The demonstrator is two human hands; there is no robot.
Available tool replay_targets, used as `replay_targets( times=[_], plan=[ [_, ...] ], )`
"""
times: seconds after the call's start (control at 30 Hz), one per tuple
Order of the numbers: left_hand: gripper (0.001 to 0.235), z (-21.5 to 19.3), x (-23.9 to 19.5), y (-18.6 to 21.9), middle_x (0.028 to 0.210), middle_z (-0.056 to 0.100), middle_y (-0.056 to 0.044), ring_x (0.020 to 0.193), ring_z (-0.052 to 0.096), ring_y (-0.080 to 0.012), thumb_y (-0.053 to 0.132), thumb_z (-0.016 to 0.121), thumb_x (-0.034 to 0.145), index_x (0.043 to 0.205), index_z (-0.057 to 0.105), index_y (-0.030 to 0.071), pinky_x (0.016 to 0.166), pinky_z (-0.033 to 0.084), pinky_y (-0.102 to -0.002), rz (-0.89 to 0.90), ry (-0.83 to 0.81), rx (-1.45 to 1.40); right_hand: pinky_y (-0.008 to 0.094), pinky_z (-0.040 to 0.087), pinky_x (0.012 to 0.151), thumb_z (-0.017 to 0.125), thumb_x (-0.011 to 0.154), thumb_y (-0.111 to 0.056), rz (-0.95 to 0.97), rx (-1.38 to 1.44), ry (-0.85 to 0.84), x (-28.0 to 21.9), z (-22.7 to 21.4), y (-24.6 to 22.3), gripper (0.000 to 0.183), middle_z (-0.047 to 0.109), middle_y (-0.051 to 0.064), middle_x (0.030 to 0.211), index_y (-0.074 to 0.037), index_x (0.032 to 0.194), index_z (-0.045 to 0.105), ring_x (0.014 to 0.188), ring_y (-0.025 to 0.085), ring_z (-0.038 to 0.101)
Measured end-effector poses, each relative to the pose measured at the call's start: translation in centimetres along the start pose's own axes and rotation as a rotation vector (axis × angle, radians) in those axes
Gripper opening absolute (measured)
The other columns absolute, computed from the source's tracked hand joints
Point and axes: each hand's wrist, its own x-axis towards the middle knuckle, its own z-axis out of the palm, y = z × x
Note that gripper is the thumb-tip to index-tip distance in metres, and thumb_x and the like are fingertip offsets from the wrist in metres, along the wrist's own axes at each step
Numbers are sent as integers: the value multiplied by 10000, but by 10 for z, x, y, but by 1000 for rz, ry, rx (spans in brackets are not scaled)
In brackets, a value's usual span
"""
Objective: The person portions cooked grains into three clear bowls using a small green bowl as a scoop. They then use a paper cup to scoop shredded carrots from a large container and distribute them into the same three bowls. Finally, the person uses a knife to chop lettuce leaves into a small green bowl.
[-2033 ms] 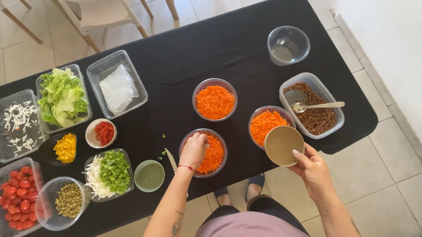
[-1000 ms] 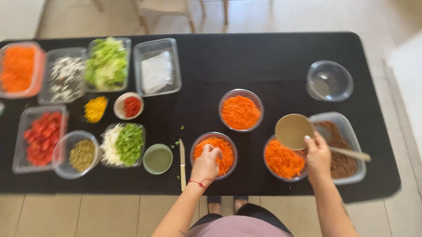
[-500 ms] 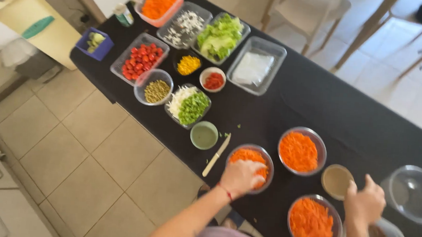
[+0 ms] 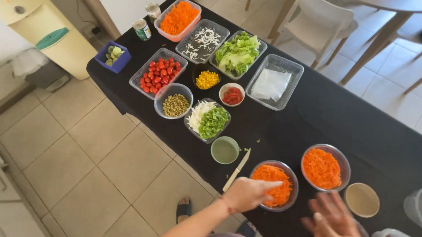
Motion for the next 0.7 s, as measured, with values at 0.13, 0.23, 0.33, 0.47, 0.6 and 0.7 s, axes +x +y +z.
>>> replay_targets(
  times=[0.13, 0.23, 0.33, 0.47, 0.6, 0.7],
  plan=[
    [181, -64, -97, -59, 789, 687, 46, 714, 635, -188, 347, 608, 852, 969, 662, 220, 590, 444, -342, -306, -22, -224, 255, 388, 725, 644, 885, -207, -760, -821, 539, 39, -14, 45, 159, 639, 18, 887, -130, 1023, 658, 736, 86, 560],
    [207, -85, -181, -115, 840, 712, 50, 789, 641, -151, 374, 616, 815, 796, 746, 214, 697, 464, -297, -573, 1, -276, 262, 397, 920, 646, 886, -186, -865, -994, 531, 36, 37, 73, 133, 658, 28, 868, -118, 995, 681, 847, 130, 621],
    [234, -87, -269, -172, 1054, 658, 70, 984, 623, -128, 341, 566, 818, 993, 697, 257, 833, 477, -280, -909, -108, -279, 265, 481, 796, 664, 814, -95, -911, -1051, 419, 62, 72, 119, 297, 689, 14, 1040, -130, 1109, 663, 833, 142, 654],
    [180, -90, -339, -224, 488, 416, 75, 479, 464, -104, 500, 532, 842, 839, 569, 324, 551, 381, -240, -1453, -240, -119, 375, 476, 607, 552, 821, -480, -434, -1548, 352, 84, 122, 159, 274, 712, -50, 833, -243, 884, 676, 769, 224, 665],
    [241, -87, -339, -271, 591, 442, 50, 579, 528, -158, 223, 505, 813, 1000, 510, 375, 633, 437, -289, -1338, -303, -103, 468, 468, 648, 524, 848, -288, -353, -1593, 256, 135, 128, 208, 178, 646, 24, 1005, -199, 1003, 541, 848, 334, 635],
    [398, -107, -280, -271, 1103, 493, 70, 856, 638, -157, 64, 470, 774, 1037, 489, 362, 698, 485, -350, -1177, -357, -186, 502, 460, 616, 651, 793, -390, -397, -1513, 337, 171, 133, 220, 396, 600, 85, 1002, -132, 1014, 448, 843, 344, 639]
  ],
)
